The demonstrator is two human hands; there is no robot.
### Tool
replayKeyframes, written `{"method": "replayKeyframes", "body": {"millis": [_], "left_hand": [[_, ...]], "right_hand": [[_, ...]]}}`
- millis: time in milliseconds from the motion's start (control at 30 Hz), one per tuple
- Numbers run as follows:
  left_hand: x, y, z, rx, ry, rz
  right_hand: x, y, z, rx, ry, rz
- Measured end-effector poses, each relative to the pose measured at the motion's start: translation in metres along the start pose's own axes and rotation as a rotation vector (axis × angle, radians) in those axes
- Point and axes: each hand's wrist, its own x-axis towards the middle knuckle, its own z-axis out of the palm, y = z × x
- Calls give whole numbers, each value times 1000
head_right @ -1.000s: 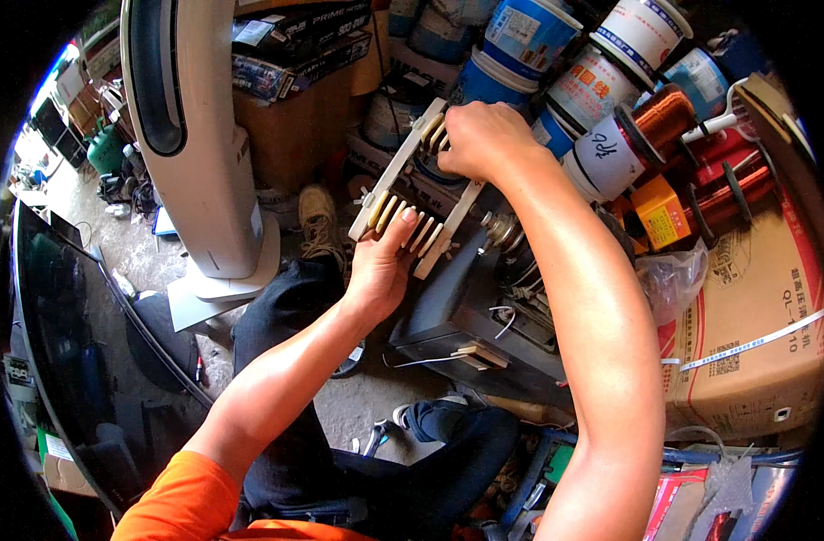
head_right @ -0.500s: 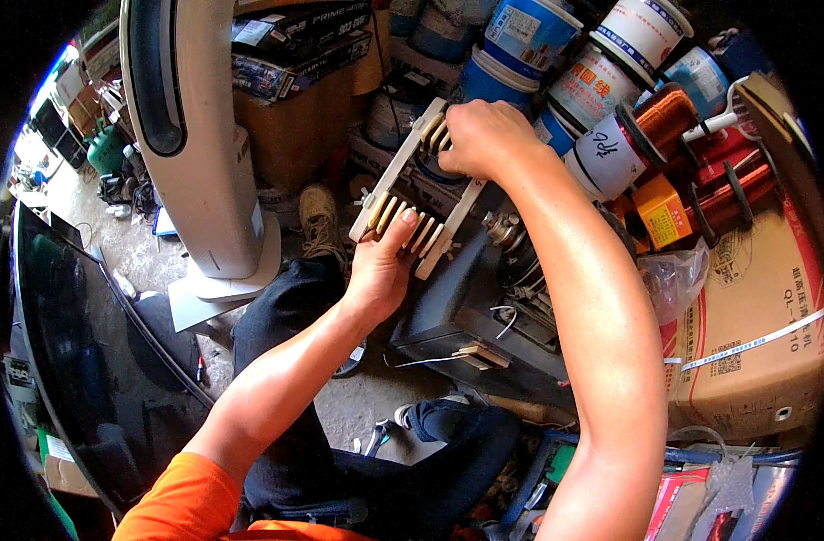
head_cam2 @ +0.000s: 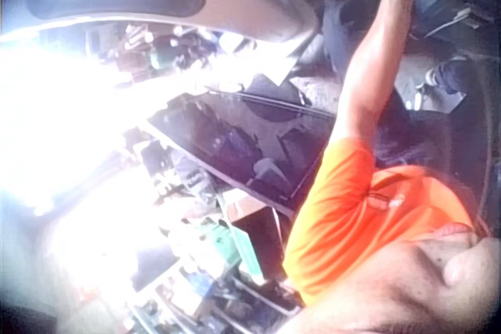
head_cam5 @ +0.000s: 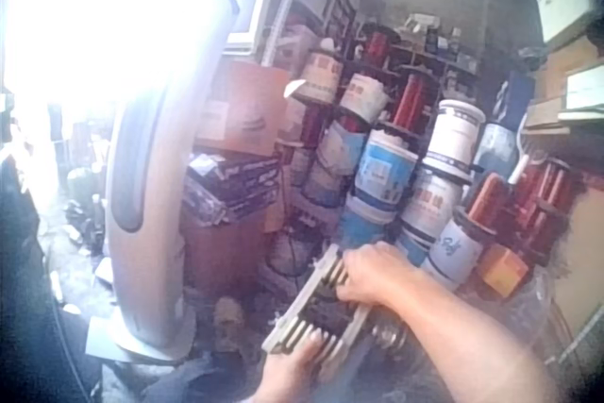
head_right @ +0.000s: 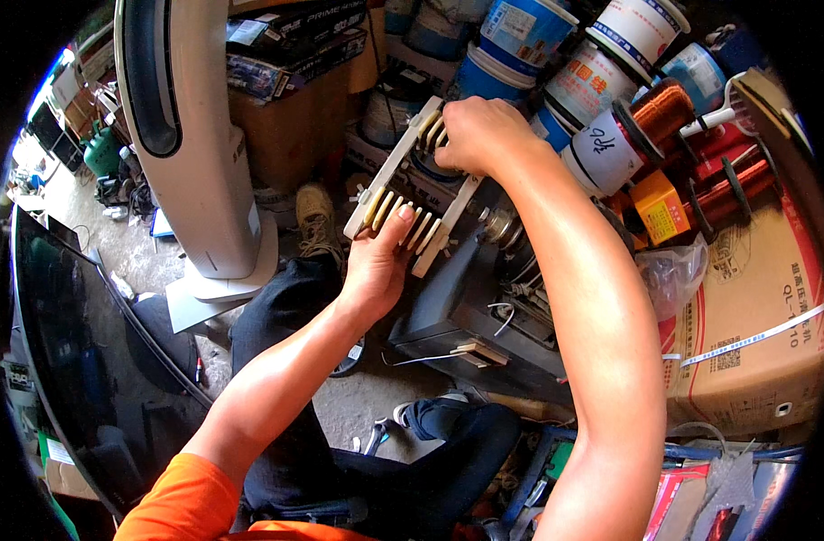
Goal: The person sits in a workshop and winds white wire onto a wooden slotted bobbin using a motorized winding machine. They manually guide the wire into the slots as the bobbin rotates, then remove the finished coil from the machine.
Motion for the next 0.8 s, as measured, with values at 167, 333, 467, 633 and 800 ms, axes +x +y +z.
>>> {"method": "replayKeyframes", "body": {"millis": [167, 333, 467, 633, 800], "left_hand": [[1, 0, -2, 17, 12, -10], [-4, 7, 5, 30, 21, -32], [-3, 6, 5, 2, -28, -49], [-1, 3, 2, 24, -6, -39], [0, 2, -1, 27, -1, -40]], "right_hand": [[2, 0, 0, -9, 17, -27], [0, -3, 2, -12, 43, -6], [-4, 0, 6, -20, 61, -13], [-3, 5, 13, -2, 89, -47], [-4, -1, 4, -9, 35, -23]]}}
